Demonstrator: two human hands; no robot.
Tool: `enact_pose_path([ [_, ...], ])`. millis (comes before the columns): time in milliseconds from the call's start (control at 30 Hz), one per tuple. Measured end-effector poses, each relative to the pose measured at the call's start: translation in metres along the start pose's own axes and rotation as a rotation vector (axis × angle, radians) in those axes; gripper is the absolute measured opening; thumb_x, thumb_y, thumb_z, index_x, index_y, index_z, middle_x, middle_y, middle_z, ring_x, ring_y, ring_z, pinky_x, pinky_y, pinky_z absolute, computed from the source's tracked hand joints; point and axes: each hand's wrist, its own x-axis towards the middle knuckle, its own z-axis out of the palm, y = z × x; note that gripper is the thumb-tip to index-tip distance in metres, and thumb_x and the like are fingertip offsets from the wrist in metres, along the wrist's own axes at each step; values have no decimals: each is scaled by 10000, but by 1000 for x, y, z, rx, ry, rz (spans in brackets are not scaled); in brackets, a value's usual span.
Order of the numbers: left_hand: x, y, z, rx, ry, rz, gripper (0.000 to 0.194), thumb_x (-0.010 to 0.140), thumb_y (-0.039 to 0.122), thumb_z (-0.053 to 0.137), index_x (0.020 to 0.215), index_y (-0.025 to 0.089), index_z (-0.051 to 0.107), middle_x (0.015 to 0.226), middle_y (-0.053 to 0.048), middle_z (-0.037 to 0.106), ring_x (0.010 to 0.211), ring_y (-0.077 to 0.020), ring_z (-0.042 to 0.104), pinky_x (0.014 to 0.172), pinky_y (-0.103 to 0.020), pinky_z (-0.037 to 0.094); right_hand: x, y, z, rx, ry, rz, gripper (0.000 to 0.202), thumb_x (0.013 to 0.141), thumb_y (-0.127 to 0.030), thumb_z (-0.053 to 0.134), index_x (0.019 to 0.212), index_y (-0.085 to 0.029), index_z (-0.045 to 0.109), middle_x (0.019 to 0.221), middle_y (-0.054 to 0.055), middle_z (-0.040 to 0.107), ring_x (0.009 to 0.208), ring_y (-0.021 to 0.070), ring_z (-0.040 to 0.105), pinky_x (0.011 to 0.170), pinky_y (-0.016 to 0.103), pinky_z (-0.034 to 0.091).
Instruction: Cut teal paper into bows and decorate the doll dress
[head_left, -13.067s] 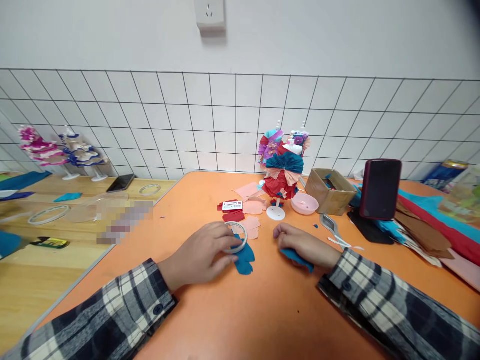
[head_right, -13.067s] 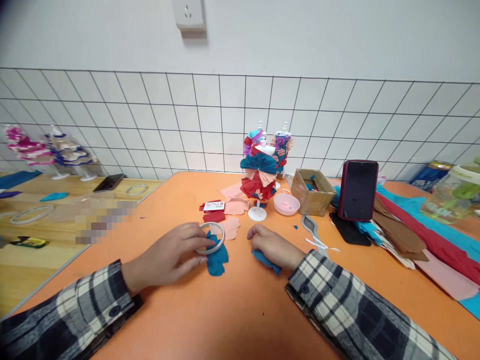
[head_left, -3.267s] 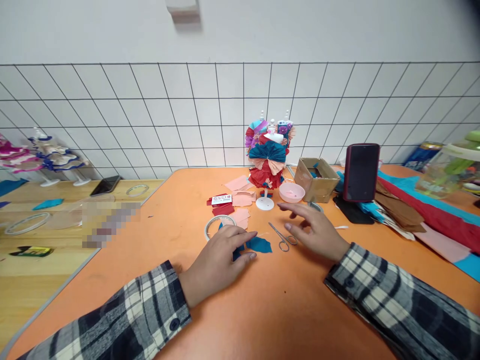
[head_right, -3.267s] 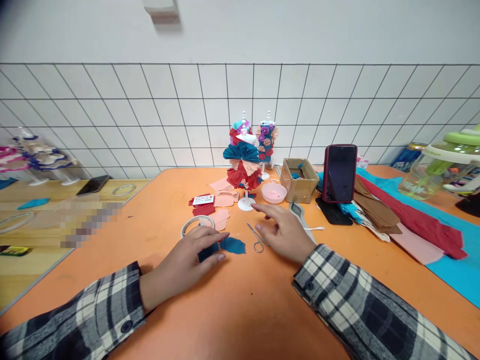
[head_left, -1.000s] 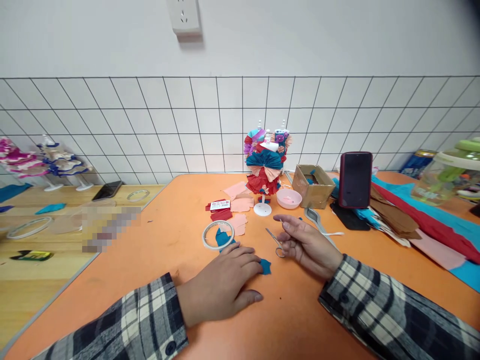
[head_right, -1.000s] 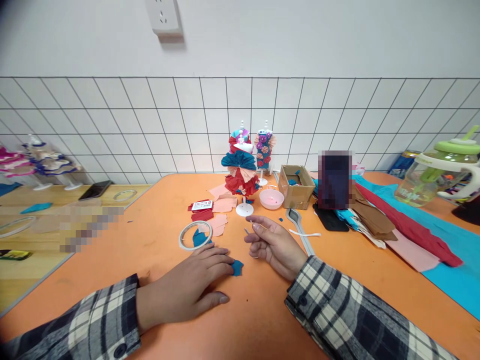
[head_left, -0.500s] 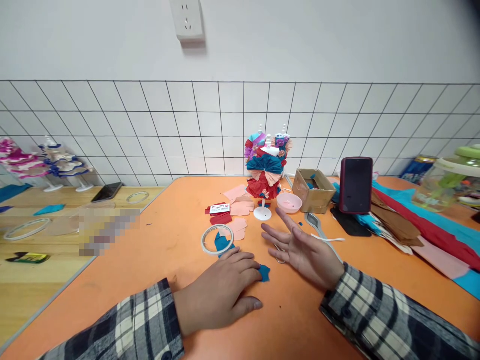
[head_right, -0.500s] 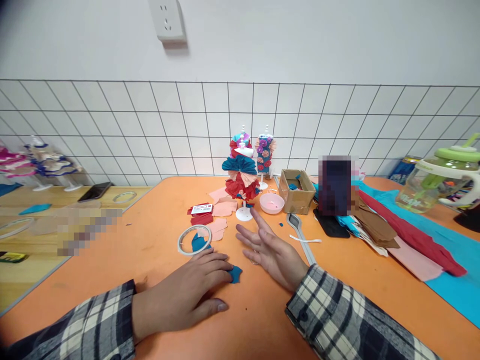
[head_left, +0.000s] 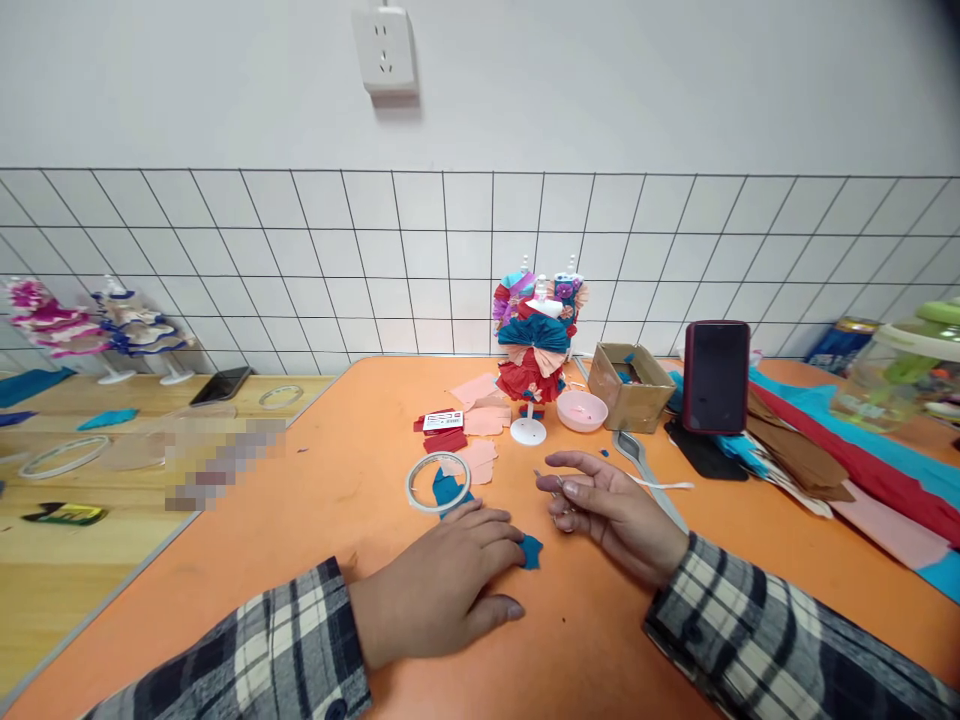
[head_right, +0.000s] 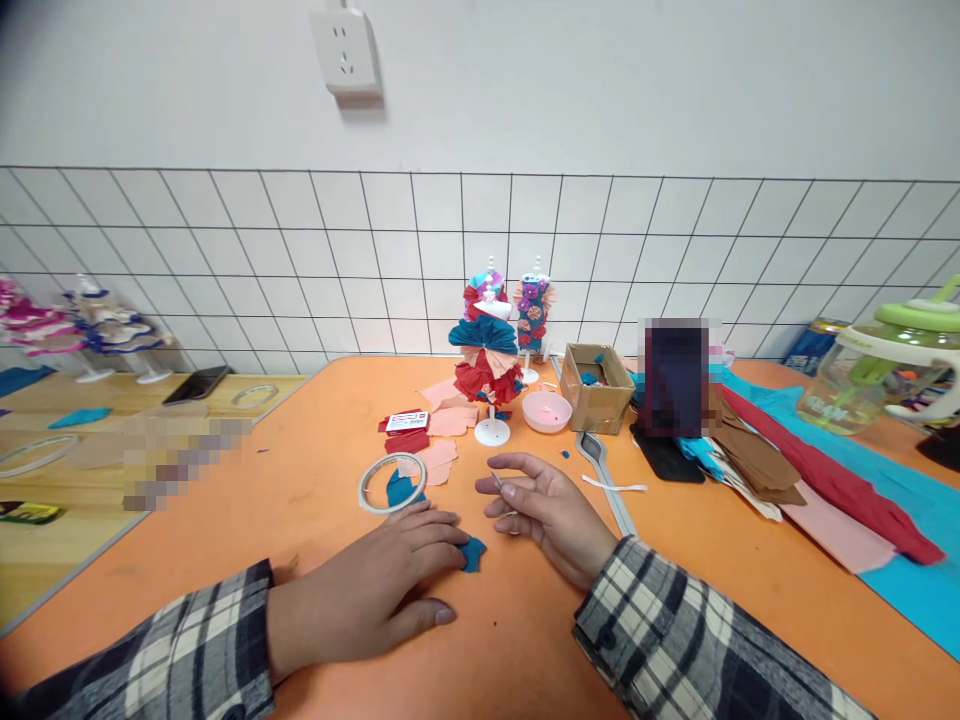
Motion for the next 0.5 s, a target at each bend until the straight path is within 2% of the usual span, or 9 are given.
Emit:
enact_pose_path([
  [100, 0, 1, 0, 5, -10, -17, 307, 879, 401, 580, 1129, 224, 577, 1131, -80, 646, 1083, -269, 566, 989, -451, 378, 0, 0, -1, 0, -4, -2, 296, 742, -225, 754, 1021, -185, 665, 1113, 98, 693, 892, 151, 680, 729, 235, 534],
  [233, -1, 0, 0, 5, -22, -31, 303, 872, 392, 594, 1122, 222, 578, 1143, -75, 645, 1088, -266, 567, 1001, -453, 370, -1, -1, -2, 23, -54, -16, 365, 710, -173, 747, 1067, -191, 678, 1205, 115, 660, 1081, 214, 633, 845, 291, 513],
  [400, 0, 0, 0, 1, -31, -36, 314, 871, 397, 596, 1134, 227, 577, 1157, -74, 640, 1113, -273, 555, 1000, -459, 378, -2, -2, -4, -6, -120, -20, 411, 750, -236, 731, 1152, -210, 648, 1276, 127, 613, 1062, 210, 634, 862, 318, 505],
  [500, -1, 1, 1, -14, -6, -47, 363, 869, 405, 596, 1188, 234, 556, 1160, -81, 637, 1105, -276, 556, 995, -463, 384, -3, 0, -3, -124, -133, -46, 432, 796, -312, 706, 1212, -235, 618, 1295, 119, 597, 1057, 207, 625, 864, 336, 503],
])
